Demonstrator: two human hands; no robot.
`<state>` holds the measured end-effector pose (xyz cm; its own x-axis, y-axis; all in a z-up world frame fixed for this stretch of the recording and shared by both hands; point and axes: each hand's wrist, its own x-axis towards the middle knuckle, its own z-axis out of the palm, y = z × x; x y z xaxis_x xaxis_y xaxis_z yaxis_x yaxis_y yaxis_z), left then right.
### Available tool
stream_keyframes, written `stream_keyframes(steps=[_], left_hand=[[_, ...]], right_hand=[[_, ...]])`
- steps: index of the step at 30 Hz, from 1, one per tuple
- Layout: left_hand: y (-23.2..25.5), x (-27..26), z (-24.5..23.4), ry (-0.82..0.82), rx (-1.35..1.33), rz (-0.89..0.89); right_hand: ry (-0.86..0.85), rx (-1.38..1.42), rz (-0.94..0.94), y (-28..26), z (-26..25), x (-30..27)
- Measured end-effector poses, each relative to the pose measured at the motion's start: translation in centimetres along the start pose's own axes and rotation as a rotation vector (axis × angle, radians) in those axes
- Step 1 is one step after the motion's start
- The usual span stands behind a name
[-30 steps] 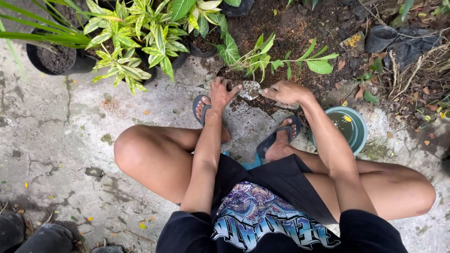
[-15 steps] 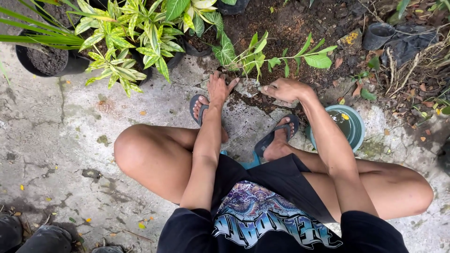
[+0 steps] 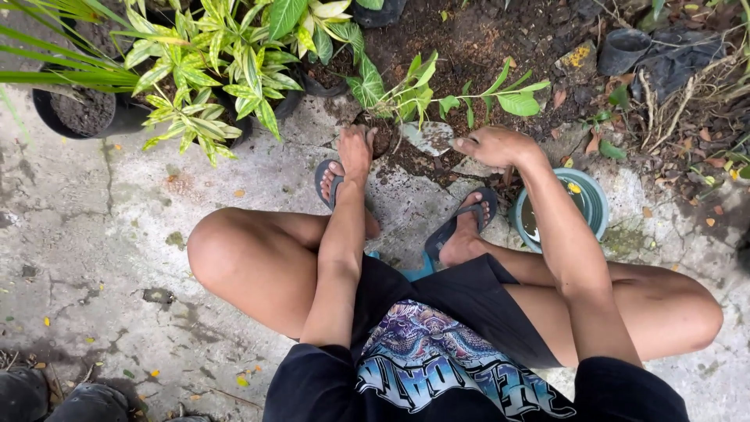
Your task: The person sits on a small stool and plants a small green plant into the soil using their hands. They then use a small hand trowel to dig a hole and cover the roots of the plant with soil.
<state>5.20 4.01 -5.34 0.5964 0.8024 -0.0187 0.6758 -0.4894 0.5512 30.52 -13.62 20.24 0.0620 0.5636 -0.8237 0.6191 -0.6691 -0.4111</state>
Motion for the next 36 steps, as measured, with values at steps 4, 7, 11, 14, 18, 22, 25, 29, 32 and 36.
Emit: stream_keyframes(steps=[4, 7, 11, 14, 18, 22, 25, 29, 32, 36], left_hand=[[-2.5, 0.0, 3.2, 0.026, 0.067, -0.011], [-1.4, -0.8, 1.9, 0.087, 0.094, -0.043], [2.0, -2.1, -2.2, -0.059, 0.13, -0.174], [4.2, -1.2, -3.8, -0.113, 0.084, -0.282], [6.3, -1.4, -5.0, -0.15, 0.137, -0.277], [4.6, 0.2, -3.5, -0.178, 0.06, -0.376], [4.8, -0.1, -3.3, -0.169, -0.047, -0.422], [5.7, -1.2, -5.0, -0.126, -0.169, -0.376], [4.2, -1.5, -3.4, -0.166, -0.102, -0.349], [3.4, -2.2, -3.8, -0.182, -0.096, -0.344]], right_hand=[[0.074, 0.187, 0.161, -1.6, -1.5, -3.8], [0.225, 0.255, 0.215, 9.0, 1.7, 3.4], [0.471, 0.026, 0.324, 9.6, 7.0, 6.1], [0.573, 0.18, 0.3, 7.8, 10.6, 6.6], [0.555, 0.32, 0.159, 4.4, 10.5, 4.2], [0.513, 0.117, 0.223, 9.0, 11.2, 11.0], [0.545, -0.023, 0.417, 2.7, 10.3, 7.1], [0.584, -0.079, 0.549, 9.5, 13.5, 11.3], [0.937, -0.181, -0.095, 5.5, 12.6, 11.7], [0.685, 0.037, -0.203, -5.0, 11.0, 10.7]])
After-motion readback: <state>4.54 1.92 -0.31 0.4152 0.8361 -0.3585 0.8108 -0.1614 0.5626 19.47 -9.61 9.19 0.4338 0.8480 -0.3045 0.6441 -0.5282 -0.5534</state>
